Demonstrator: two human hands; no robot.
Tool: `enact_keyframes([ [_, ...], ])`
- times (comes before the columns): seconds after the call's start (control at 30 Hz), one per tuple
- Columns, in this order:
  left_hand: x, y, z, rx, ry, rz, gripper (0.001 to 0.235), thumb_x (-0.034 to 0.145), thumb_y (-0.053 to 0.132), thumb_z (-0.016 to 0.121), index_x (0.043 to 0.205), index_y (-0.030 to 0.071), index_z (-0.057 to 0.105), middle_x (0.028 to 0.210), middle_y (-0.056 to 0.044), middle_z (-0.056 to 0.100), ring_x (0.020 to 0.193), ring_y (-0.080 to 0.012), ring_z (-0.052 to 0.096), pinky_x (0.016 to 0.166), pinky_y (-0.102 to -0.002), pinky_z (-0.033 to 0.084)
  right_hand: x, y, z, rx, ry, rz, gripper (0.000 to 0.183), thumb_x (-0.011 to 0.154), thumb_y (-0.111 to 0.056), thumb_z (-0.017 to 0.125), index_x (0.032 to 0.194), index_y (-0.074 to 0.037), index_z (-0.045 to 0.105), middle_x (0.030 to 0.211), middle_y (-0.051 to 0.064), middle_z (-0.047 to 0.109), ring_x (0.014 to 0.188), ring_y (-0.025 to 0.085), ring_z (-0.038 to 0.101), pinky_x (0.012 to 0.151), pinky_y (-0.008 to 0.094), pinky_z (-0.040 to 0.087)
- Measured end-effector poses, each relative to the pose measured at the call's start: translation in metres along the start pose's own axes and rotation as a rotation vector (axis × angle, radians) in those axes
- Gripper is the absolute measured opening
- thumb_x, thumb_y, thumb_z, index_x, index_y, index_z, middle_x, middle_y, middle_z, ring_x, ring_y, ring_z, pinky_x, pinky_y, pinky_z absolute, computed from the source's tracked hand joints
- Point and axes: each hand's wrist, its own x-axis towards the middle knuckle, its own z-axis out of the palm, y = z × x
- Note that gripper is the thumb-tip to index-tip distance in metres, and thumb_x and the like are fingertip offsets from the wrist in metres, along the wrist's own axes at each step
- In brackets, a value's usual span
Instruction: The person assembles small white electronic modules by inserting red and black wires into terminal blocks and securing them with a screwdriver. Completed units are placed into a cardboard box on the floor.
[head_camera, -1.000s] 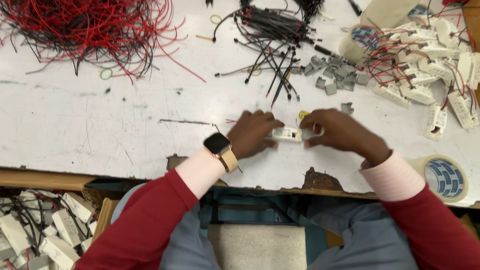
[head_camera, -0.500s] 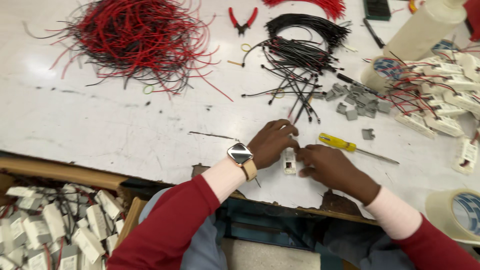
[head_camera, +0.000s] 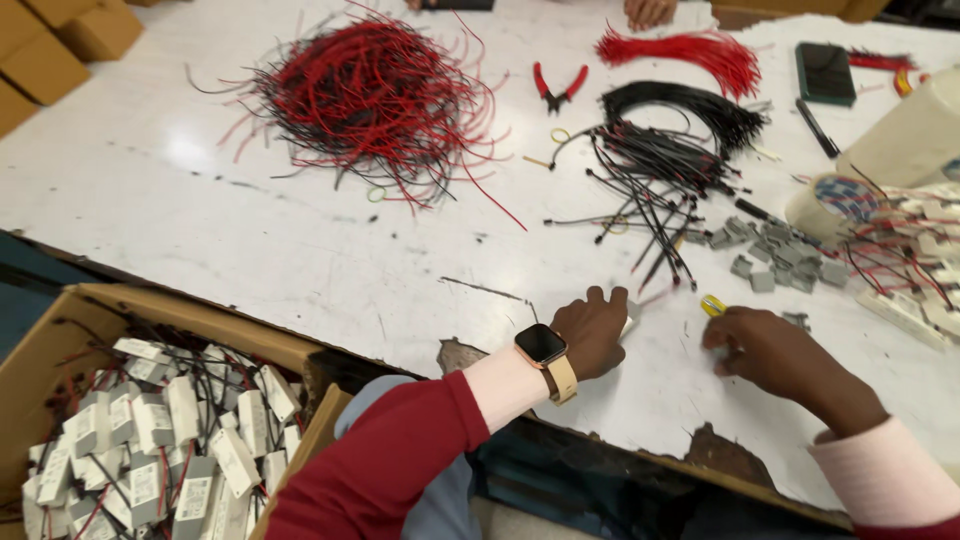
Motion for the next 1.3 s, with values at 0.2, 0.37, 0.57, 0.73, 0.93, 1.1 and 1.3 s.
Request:
enact_keyframes([
  [0.2, -0.001, -0.018, -0.008, 0.01, -0.002, 0.161, 0.054, 0.069, 0.017, 0.082, 0.118, 0.009, 0.061, 0.113, -0.015, 0.062, 0.097, -0.037, 0.066, 0.078, -0.049, 0.054, -0.003, 0.019, -0.024, 1.116, 0.362, -0.094, 0.037, 0.11, -0.029, 0.049, 0.106, -0.002, 0.073, 0.098, 0.008, 0.077, 0.076, 0.019, 0.064, 0.059, 0.031, 0.045],
  [0.37, 0.009, -0.023, 0.016, 0.063, -0.004, 0.204, 0.039, 0.073, 0.013, 0.078, 0.111, 0.01, 0.067, 0.11, -0.012, 0.064, 0.099, -0.0349, 0.064, 0.081, -0.047, 0.053, 0.031, 0.01, 0.0, 0.612, 0.556, -0.001, 0.023, 0.098, -0.02, 0.062, 0.11, -0.007, 0.076, 0.101, 0.004, 0.074, 0.082, 0.015, 0.063, 0.069, 0.03, 0.051],
  [0.57, 0.023, -0.029, 0.038, 0.052, 0.161, 0.274, 0.042, 0.076, 0.01, 0.075, 0.118, 0.013, 0.067, 0.113, -0.009, 0.064, 0.107, -0.0319, 0.063, 0.081, -0.044, 0.055, 0.068, -0.009, 0.025, 0.008, 0.554, 0.098, 0.032, 0.094, -0.041, 0.068, 0.101, -0.012, 0.079, 0.104, 0.012, 0.074, 0.089, 0.029, 0.069, 0.073, 0.043, 0.054],
  [0.73, 0.023, -0.029, 0.026, -0.01, 0.135, 0.217, 0.04, 0.082, 0.031, 0.08, 0.116, 0.015, 0.067, 0.11, -0.008, 0.064, 0.105, -0.0298, 0.063, 0.082, -0.043, 0.053, 0.075, 0.007, 0.033, -0.054, 0.463, 0.17, 0.028, 0.091, -0.038, 0.071, 0.094, -0.011, 0.078, 0.095, 0.01, 0.077, 0.093, 0.028, 0.071, 0.075, 0.042, 0.055],
  [0.93, 0.03, -0.022, -0.003, -0.315, 0.128, 0.071, 0.054, 0.086, 0.044, 0.076, 0.131, 0.018, 0.063, 0.117, -0.007, 0.069, 0.101, -0.0237, 0.069, 0.083, -0.036, 0.055, 0.088, 0.046, 0.031, 0.54, 0.502, 0.195, 0.025, 0.082, -0.024, 0.084, 0.091, -0.001, 0.079, 0.082, 0.01, 0.08, 0.07, 0.018, 0.069, 0.067, 0.034, 0.054],
  [1.1, 0.061, -0.057, -0.077, -1.488, 0.161, 0.332, 0.073, 0.094, 0.06, 0.053, 0.15, 0.013, 0.044, 0.136, -0.009, 0.066, 0.114, -0.0216, 0.068, 0.092, -0.042, 0.057, 0.063, 0.061, -0.009, 0.688, 0.427, 0.274, 0.021, 0.086, -0.016, 0.079, 0.096, 0.002, 0.081, 0.075, 0.008, 0.071, 0.062, 0.012, 0.057, 0.056, 0.028, 0.044],
  [1.3, 0.052, -0.087, -0.071, -1.328, 0.395, -0.257, 0.056, 0.095, 0.042, 0.06, 0.141, 0.011, 0.056, 0.127, -0.013, 0.069, 0.103, -0.022, 0.069, 0.083, -0.038, 0.056, 0.002, 0.033, -0.053, 0.774, 0.274, 0.259, 0.021, 0.089, -0.013, 0.073, 0.104, -0.001, 0.081, 0.067, 0.005, 0.061, 0.053, 0.013, 0.046, 0.047, 0.03, 0.039],
])
